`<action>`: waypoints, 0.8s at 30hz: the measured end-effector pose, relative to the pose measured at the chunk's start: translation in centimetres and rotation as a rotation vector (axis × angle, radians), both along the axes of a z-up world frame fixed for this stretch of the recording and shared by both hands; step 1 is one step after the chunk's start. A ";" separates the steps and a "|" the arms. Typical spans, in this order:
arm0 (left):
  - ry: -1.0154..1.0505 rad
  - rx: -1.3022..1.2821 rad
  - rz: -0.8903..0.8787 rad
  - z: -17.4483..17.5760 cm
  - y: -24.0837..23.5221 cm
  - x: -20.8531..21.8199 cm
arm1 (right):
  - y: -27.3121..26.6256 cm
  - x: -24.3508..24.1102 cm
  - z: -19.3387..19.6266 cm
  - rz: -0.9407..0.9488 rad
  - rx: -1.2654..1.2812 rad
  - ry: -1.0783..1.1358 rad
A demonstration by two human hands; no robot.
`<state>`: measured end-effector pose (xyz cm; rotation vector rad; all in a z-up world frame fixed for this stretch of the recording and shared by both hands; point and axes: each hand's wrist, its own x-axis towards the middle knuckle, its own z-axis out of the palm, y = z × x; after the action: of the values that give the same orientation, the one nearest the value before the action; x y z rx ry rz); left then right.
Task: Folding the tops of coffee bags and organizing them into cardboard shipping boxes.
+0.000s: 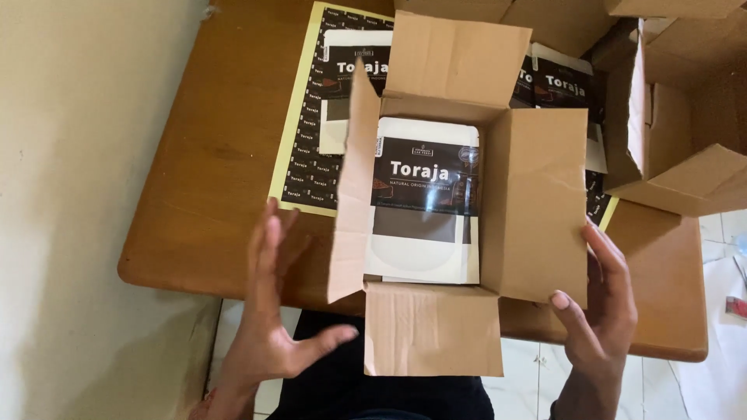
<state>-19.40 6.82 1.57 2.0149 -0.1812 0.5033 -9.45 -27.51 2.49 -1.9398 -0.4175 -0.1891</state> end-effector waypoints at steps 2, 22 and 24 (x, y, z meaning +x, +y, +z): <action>0.007 -0.084 -0.093 -1.1 -0.2 0.1 | 0.9 -0.2 0.3 -0.021 0.026 0.019; 0.080 -0.439 0.258 -1.6 -6.4 2.9 | 3.7 1.2 -2.6 0.371 0.323 0.224; -0.037 -0.099 0.165 -2.4 -5.7 3.1 | 4.2 1.2 -2.4 0.277 0.252 0.146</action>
<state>-16.31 1.08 -0.87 1.9334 -0.0120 0.6414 -8.30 -23.27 0.11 -1.6170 -0.5336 0.0765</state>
